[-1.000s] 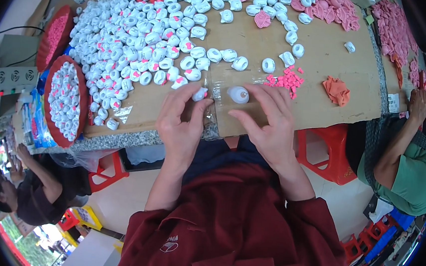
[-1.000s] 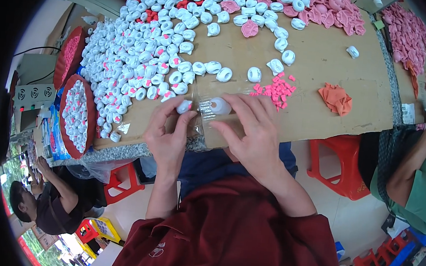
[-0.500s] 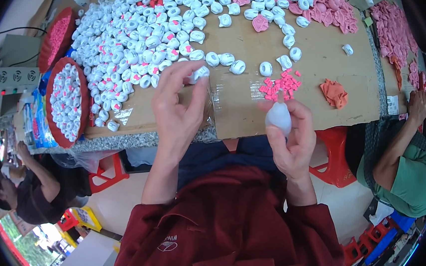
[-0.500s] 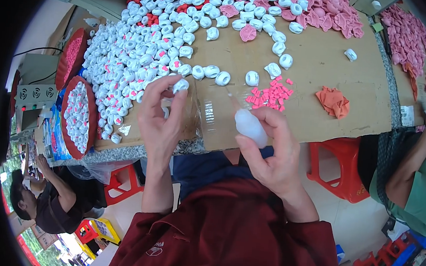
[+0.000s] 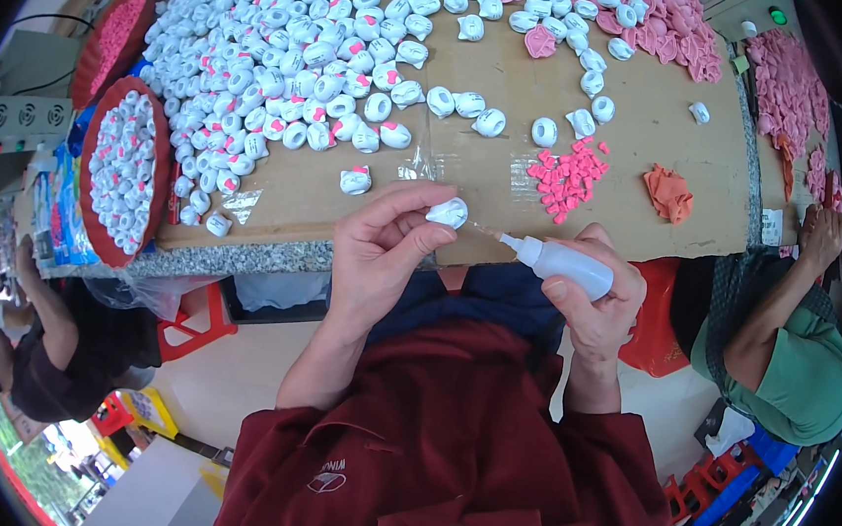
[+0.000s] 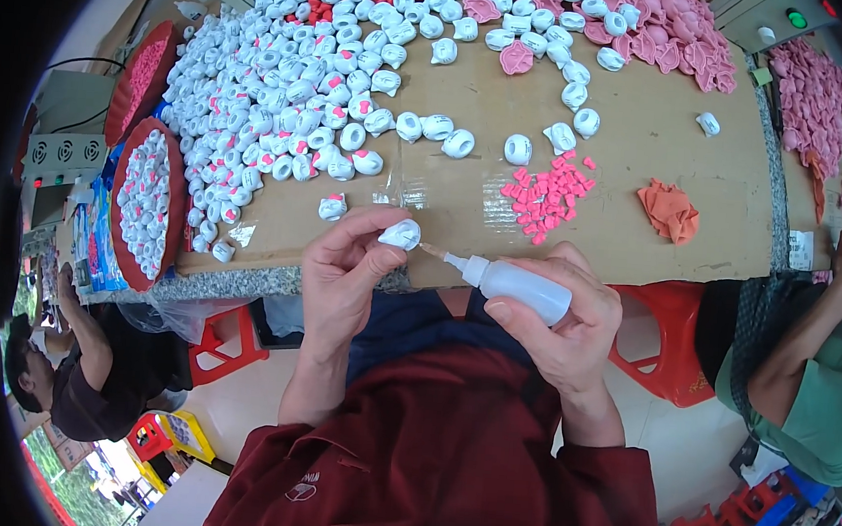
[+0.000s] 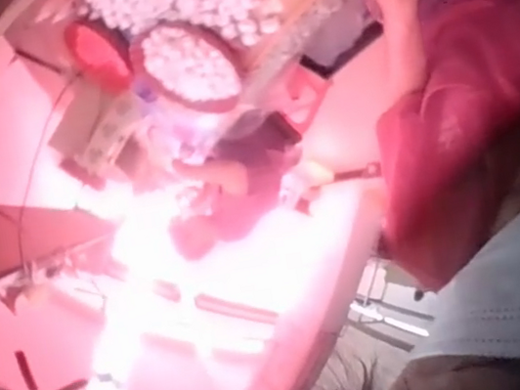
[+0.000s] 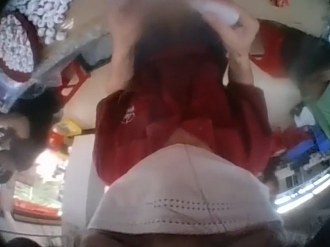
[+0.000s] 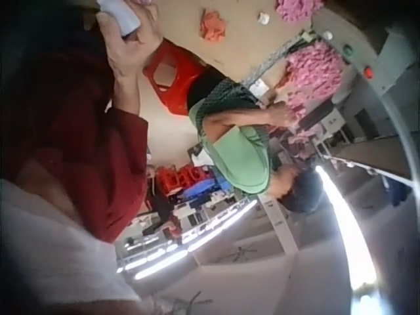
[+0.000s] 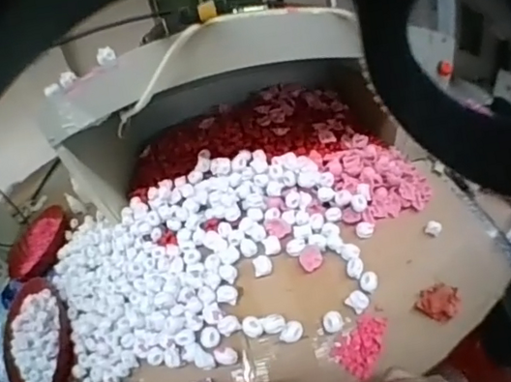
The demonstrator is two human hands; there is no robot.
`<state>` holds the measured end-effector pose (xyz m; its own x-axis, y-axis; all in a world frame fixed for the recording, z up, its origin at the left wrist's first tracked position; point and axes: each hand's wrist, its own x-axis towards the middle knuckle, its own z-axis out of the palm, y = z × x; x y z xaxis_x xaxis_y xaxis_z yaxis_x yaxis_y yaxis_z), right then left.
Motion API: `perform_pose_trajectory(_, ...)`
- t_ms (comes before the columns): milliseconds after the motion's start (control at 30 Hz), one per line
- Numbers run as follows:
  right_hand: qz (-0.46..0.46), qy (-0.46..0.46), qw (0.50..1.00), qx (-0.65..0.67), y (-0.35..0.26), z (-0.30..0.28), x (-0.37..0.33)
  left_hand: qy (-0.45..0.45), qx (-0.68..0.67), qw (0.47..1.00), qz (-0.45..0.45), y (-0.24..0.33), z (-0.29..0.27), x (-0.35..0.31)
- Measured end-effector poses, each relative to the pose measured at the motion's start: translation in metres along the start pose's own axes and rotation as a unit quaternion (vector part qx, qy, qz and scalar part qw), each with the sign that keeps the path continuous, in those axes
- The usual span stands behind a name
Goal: Applying glue to small white figures and attaching small pink bows to them.
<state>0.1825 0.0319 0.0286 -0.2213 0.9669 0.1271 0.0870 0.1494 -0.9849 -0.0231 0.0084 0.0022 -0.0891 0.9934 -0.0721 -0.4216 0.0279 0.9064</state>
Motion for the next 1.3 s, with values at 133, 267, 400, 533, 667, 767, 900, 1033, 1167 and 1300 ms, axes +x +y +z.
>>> perform_pose_trajectory(133,0.001,-0.002,1.000,-0.008,0.000,0.001,0.001,-0.007,0.000,1.000,0.006,0.001,0.003,0.001)
perform_pose_trajectory(267,0.016,-0.010,1.000,-0.009,-0.001,0.000,0.001,0.000,0.006,1.000,0.004,-0.001,0.003,0.001)
perform_pose_trajectory(400,0.022,-0.004,1.000,-0.008,-0.001,-0.003,0.000,-0.005,0.012,1.000,0.011,-0.002,0.002,0.002)
perform_pose_trajectory(533,0.024,0.006,1.000,-0.009,-0.001,-0.002,0.002,-0.005,0.015,1.000,0.016,-0.002,0.001,0.002)
perform_pose_trajectory(667,0.027,-0.004,1.000,-0.008,-0.001,-0.002,0.001,0.001,0.025,1.000,0.017,-0.003,0.001,0.003)
perform_pose_trajectory(767,0.027,-0.008,1.000,-0.004,-0.003,0.002,0.001,0.002,0.041,0.999,0.020,-0.003,0.001,0.002)
perform_pose_trajectory(900,0.037,-0.003,0.999,-0.001,-0.003,-0.002,0.001,0.012,0.043,0.999,0.009,-0.002,-0.002,0.000)
perform_pose_trajectory(1033,0.036,0.028,0.998,0.035,0.000,0.004,0.006,0.007,0.022,1.000,0.006,0.000,-0.003,-0.004)
perform_pose_trajectory(1167,0.066,0.047,0.995,0.065,0.005,0.023,0.020,0.033,0.032,0.999,-0.029,0.002,-0.002,-0.011)
perform_pose_trajectory(1300,-0.098,-0.001,0.976,-0.193,0.023,0.042,0.038,0.036,0.023,0.999,-0.034,0.000,-0.002,-0.018)
